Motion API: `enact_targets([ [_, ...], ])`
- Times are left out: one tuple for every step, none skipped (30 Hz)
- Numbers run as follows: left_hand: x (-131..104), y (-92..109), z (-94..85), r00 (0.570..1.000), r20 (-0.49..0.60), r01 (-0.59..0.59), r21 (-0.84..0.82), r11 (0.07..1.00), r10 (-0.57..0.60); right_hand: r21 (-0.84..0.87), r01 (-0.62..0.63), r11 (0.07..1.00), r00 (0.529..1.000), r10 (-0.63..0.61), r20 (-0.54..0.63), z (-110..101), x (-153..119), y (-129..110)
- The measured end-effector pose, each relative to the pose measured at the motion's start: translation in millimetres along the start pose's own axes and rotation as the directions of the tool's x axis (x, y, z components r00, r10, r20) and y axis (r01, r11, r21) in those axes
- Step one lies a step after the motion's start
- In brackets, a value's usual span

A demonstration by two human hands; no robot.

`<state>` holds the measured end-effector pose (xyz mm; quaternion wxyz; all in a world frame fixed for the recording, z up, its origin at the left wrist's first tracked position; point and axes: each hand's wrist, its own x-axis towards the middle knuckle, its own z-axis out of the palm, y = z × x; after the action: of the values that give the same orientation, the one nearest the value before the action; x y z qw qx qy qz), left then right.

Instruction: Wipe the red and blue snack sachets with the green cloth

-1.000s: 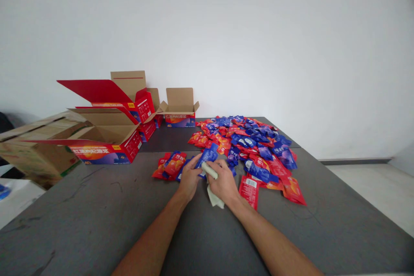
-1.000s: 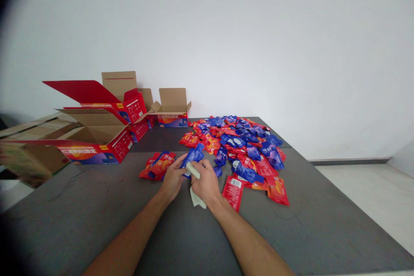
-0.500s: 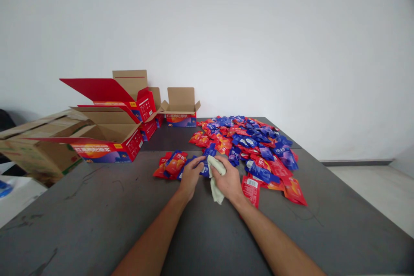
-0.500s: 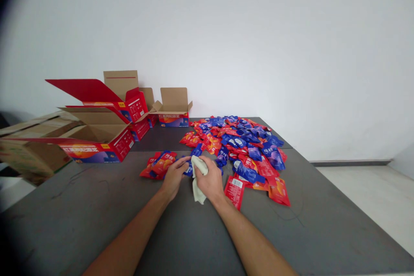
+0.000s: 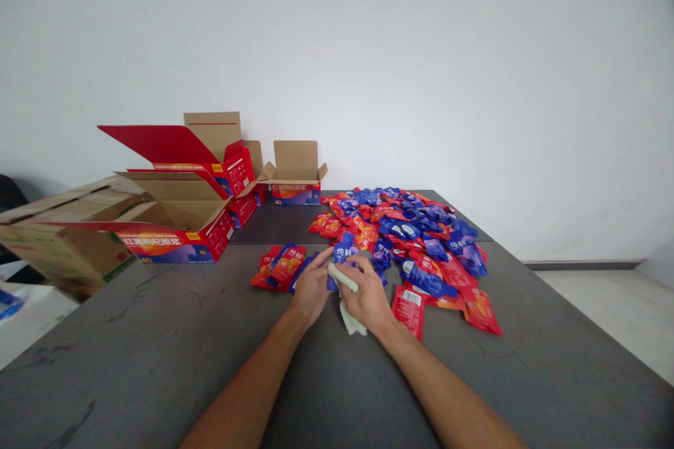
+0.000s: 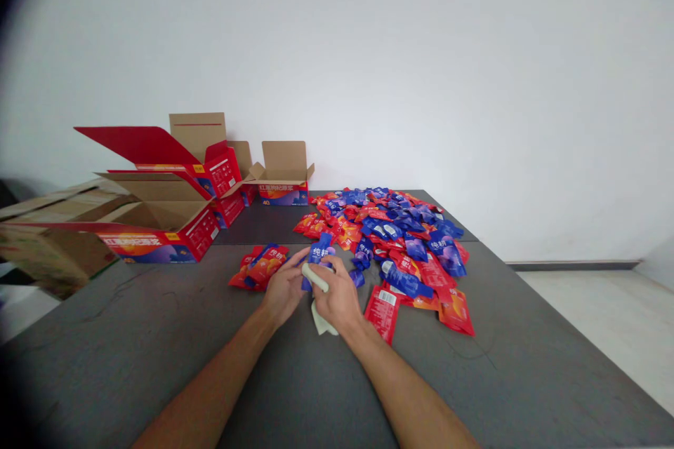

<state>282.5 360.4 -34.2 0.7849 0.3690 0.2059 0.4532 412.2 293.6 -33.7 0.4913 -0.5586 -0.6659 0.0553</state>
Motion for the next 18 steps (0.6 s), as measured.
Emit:
enact_targets([
  [0, 2, -1.5, 1.000, 0.013, -0.011, 0.015, 1.000, 0.011, -0.030, -0.021, 0.999, 1.000, 0.021, 0.007, 1, -1, 2],
  [1, 2, -2.9, 0.999, 0.030, -0.027, 0.041, 0.999, 0.026, -0.058, -0.040, 0.997, 0.999, 0.041, 0.012, 3, -2, 4],
  [1, 2, -4.0, 0.998, 0.049, -0.046, 0.075, 0.996, 0.043, -0.080, -0.057, 0.995, 0.998, 0.058, 0.011, 4, -3, 5],
  [2, 0, -4.9, 0.996, 0.067, -0.064, 0.112, 0.992, 0.056, -0.095, -0.071, 0.993, 0.997, 0.072, 0.003, 5, -3, 7],
  [2, -1, -5.5, 0.995, 0.081, -0.077, 0.149, 0.986, 0.065, -0.106, -0.085, 0.991, 0.996, 0.084, -0.009, 5, -3, 9],
  [3, -4, -6.0, 0.993, 0.093, -0.086, 0.184, 0.979, 0.070, -0.116, -0.100, 0.988, 0.995, 0.098, -0.027, 4, -2, 10],
  [3, -6, -6.5, 0.992, 0.101, -0.092, 0.214, 0.972, 0.072, -0.125, -0.121, 0.985, 0.992, 0.115, -0.051, 2, -1, 11],
  [3, -8, -6.9, 0.991, 0.109, -0.097, 0.241, 0.966, 0.072, -0.137, -0.144, 0.980, 0.988, 0.134, -0.080, 0, 0, 12],
  [3, -9, -7.4, 0.990, 0.118, -0.101, 0.262, 0.960, 0.072, -0.150, -0.166, 0.975, 0.982, 0.151, -0.110, -3, 2, 13],
  [3, -10, -7.8, 0.989, 0.128, -0.106, 0.276, 0.955, 0.073, -0.162, -0.187, 0.969, 0.976, 0.164, -0.142, -7, 3, 14],
  [3, -11, -8.1, 0.988, 0.138, -0.109, 0.285, 0.952, 0.072, -0.174, -0.203, 0.964, 0.970, 0.174, -0.171, -10, 5, 15],
  [3, -11, -8.3, 0.987, 0.146, -0.109, 0.289, 0.951, 0.069, -0.182, -0.214, 0.960, 0.965, 0.179, -0.194, -14, 6, 16],
  [2, -11, -8.5, 0.987, 0.151, -0.106, 0.290, 0.951, 0.064, -0.187, -0.220, 0.957, 0.961, 0.180, -0.210, -16, 8, 17],
  [2, -11, -8.6, 0.987, 0.152, -0.102, 0.291, 0.951, 0.059, -0.190, -0.223, 0.956, 0.959, 0.181, -0.217, -18, 8, 18],
  [2, -11, -8.9, 0.987, 0.150, -0.100, 0.293, 0.951, 0.057, -0.190, -0.223, 0.956, 0.959, 0.181, -0.217, -19, 9, 18],
  [3, -11, -9.3, 0.987, 0.147, -0.099, 0.294, 0.951, 0.058, -0.190, -0.218, 0.957, 0.963, 0.178, -0.204, -19, 8, 18],
  [3, -11, -10.0, 0.988, 0.141, -0.100, 0.293, 0.951, 0.060, -0.191, -0.207, 0.960, 0.968, 0.173, -0.180, -19, 8, 17],
  [4, -11, -10.8, 0.989, 0.134, -0.101, 0.293, 0.951, 0.063, -0.192, -0.191, 0.963, 0.975, 0.164, -0.149, -17, 7, 16],
])
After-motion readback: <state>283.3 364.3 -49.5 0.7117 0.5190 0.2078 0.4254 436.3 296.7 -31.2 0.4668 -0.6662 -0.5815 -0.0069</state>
